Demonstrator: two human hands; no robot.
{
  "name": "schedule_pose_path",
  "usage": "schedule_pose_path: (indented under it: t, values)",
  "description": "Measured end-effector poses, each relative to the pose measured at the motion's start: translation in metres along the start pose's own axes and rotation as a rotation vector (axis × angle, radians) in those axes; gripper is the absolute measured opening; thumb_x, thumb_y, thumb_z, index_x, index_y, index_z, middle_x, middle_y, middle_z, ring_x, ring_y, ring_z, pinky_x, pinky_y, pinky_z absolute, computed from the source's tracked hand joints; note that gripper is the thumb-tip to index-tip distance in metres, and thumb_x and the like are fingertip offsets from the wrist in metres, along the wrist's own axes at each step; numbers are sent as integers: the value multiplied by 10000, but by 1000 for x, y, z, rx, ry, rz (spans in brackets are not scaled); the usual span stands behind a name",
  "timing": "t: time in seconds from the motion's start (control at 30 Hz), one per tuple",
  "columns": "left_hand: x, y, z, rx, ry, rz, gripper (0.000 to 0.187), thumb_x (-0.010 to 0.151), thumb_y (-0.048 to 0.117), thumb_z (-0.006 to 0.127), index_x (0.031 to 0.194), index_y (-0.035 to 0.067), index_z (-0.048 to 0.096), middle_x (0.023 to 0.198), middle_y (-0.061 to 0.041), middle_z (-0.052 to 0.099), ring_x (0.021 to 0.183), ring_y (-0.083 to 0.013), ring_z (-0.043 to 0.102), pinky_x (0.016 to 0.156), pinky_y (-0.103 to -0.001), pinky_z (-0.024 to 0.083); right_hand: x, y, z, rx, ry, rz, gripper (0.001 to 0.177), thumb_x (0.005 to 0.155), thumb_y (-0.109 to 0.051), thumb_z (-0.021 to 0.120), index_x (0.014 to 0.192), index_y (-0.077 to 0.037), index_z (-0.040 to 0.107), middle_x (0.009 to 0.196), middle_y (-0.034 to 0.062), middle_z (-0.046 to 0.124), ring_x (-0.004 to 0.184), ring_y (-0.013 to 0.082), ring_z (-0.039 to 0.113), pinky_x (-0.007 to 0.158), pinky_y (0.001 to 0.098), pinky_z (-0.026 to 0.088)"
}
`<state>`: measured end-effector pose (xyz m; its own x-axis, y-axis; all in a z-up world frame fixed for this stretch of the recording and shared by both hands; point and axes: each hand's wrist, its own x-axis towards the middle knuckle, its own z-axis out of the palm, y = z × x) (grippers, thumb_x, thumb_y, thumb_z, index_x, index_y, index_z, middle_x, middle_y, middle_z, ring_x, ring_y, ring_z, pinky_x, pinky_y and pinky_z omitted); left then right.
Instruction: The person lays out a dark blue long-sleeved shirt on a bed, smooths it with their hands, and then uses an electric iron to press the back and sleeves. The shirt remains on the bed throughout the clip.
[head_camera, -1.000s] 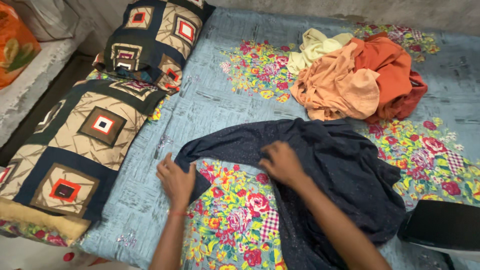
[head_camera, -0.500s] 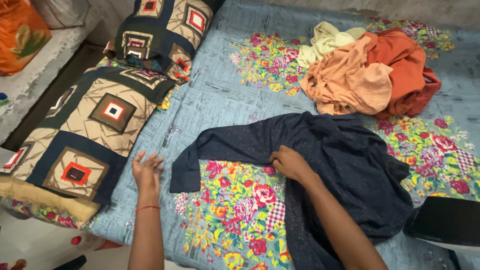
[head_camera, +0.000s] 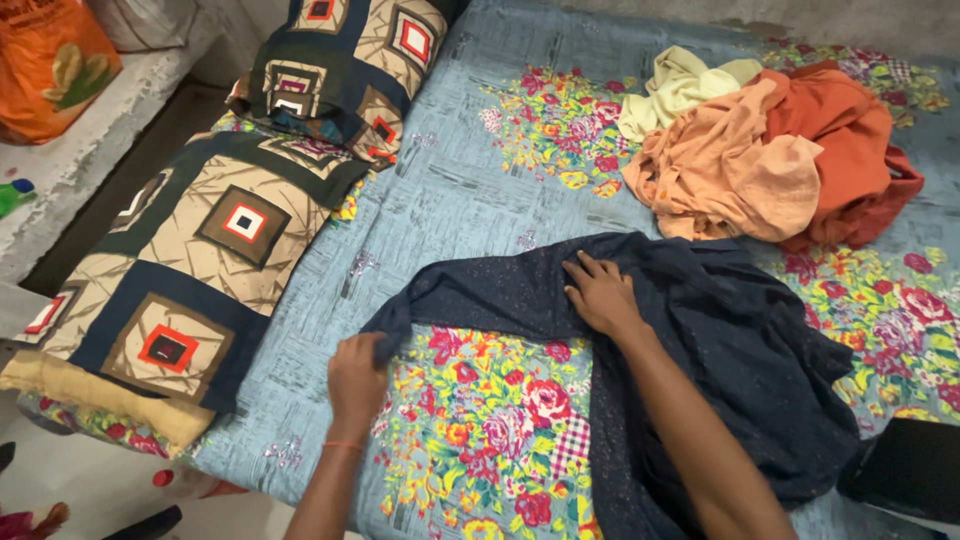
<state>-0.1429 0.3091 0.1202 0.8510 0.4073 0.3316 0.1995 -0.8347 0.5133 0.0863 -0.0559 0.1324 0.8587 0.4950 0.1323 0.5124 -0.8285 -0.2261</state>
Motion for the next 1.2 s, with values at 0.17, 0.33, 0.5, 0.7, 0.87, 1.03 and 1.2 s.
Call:
schedule_pose_path:
  t: [0.17,0.33,0.5,0.7,0.87,1.03,1.2]
  values:
    - [86,-87,7,-403,257,-502,406,957,361,713,1106,-16,729,1066,-213,767,1000,-365,751,904,-474,545,12,14,13,120,190,-46,357,1002,-221,631,1356,-181,610,1443,99,597,1224,389,631,1061,463,512]
    - [122,-140,8,-185,191,-516,429,891,363,768,1082,-21,742,1038,-251,745,1014,-440,699,896,-501,522,27,30,15,178,301,270,452,913,-104,645,1364,-121,624,1256,276,559,1004,482,632,860,547,523]
    - [130,-161,20,34,233,-392,459,901,384,806,1058,-40,724,1018,-296,708,989,-498,659,885,-542,501,50,49,14,194,154,307,252,911,-161,719,1141,-92,644,1131,222,607,1003,472,641,844,554,529]
    - [146,-97,-15,107,327,-350,554,903,332,781,1264,-49,602,1193,-285,669,1087,-484,631,916,-541,491,77,39,10,291,379,162,357,892,-159,754,1221,-90,636,1155,225,580,1031,459,631,879,526,532]
    - [124,-11,-11,472,277,-56,566,851,302,799,1291,21,579,1289,-195,606,1228,-373,548,1038,-530,407,45,-5,-4,80,382,116,544,794,-169,765,1310,-73,621,1325,264,507,1153,459,539,918,520,499]
    - [96,18,32,268,34,41,555,928,430,680,1363,99,586,1462,-167,537,1362,-352,480,1090,-545,375,-3,-46,2,53,93,7,579,866,-417,715,1375,-167,597,1463,156,459,1322,397,454,1011,603,416]
    - [91,11,47,381,-67,-28,684,900,441,635,1479,101,508,1593,-165,410,1466,-363,367,1111,-600,340,-15,-41,10,5,111,-134,657,851,-457,697,1416,-150,568,1569,218,396,1426,451,366,1054,652,374]
